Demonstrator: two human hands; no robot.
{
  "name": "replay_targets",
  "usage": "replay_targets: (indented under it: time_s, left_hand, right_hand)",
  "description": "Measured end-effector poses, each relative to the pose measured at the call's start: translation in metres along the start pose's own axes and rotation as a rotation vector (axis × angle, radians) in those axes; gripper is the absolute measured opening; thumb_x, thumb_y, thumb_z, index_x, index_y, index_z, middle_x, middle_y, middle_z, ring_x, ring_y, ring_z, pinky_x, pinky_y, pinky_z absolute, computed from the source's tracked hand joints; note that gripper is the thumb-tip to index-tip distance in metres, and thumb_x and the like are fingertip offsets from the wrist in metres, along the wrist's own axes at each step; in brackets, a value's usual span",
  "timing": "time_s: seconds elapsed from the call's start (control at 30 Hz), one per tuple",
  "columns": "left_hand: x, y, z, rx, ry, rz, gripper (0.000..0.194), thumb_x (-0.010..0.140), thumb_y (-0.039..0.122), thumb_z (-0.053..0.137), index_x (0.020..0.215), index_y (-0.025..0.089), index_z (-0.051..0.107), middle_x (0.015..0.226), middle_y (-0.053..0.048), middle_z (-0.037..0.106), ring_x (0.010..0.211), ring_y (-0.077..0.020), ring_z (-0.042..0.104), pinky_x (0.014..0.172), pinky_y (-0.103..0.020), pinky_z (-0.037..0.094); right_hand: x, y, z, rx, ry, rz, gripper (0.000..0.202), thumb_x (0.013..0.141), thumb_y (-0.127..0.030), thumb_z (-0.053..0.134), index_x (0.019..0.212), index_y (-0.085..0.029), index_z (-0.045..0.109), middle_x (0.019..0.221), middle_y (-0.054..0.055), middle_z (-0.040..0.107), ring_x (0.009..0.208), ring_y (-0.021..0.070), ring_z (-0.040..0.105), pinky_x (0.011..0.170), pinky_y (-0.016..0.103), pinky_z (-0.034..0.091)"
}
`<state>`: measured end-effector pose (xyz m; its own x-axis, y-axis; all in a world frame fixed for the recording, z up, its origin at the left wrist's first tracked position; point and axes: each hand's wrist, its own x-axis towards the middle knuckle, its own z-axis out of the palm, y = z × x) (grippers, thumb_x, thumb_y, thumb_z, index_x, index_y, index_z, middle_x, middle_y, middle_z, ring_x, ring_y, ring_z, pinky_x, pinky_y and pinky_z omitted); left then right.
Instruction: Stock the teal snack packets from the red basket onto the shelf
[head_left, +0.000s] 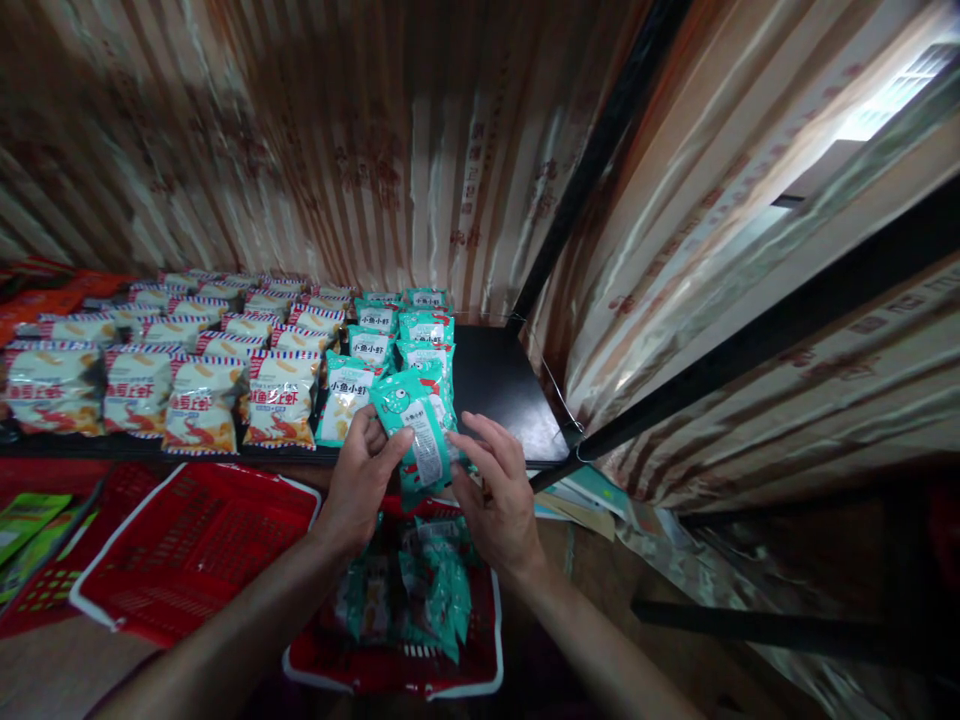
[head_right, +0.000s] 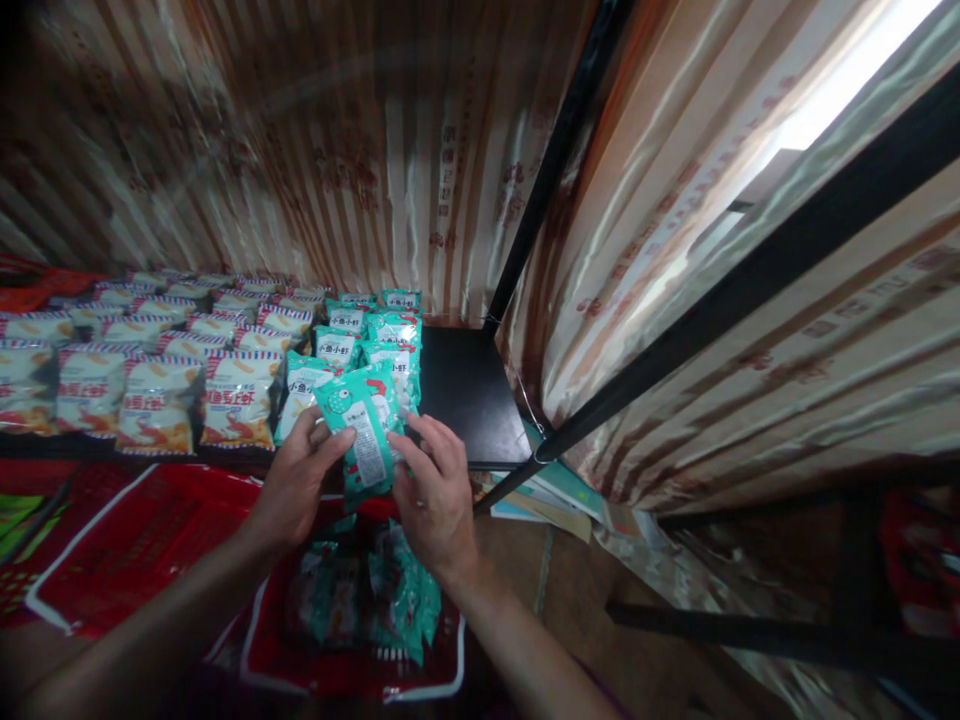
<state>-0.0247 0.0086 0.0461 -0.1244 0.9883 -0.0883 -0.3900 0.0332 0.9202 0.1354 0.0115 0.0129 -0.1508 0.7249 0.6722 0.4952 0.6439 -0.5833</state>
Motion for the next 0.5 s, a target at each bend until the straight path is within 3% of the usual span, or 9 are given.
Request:
replay_targets:
  time_s: [0.23, 0.5]
  left_hand:
    - [-0.0029, 0.0, 0.0022, 0.027, -0.013, 0.0, 0.04, 0.077, 0.033, 0.066, 0.113, 0.02, 0.051, 0.115, -0.008, 0.065, 0.109, -0.0209, 0.059, 0.095, -0.034, 0.043]
    - [-0.0073, 0.0039, 0.0031, -0.011, -0.036, -0.031, 0.029, 0.084, 0.039, 0.056, 0.108, 0.022, 0.057, 0.107, -0.003, 0.067, 0.103, -0.0212, 0.061, 0.091, -0.036, 0.046]
  right_hand:
    - [0.0017, -0.0013, 0.0002, -0.018, -0.008, -0.046, 0.045, 0.083, -0.006, 0.052, 0.122, -0.028, 0.057, 0.122, 0.008, 0.061, 0.116, 0.0245, 0.052, 0.099, 0.048, 0.042]
    - [0.0036, -0.0074, -0.0068, 0.018, -0.065, 0.057, 0.033, 0.089, -0.021, 0.049, 0.122, -0.021, 0.054, 0.126, 0.012, 0.057, 0.118, 0.0242, 0.051, 0.098, 0.046, 0.044]
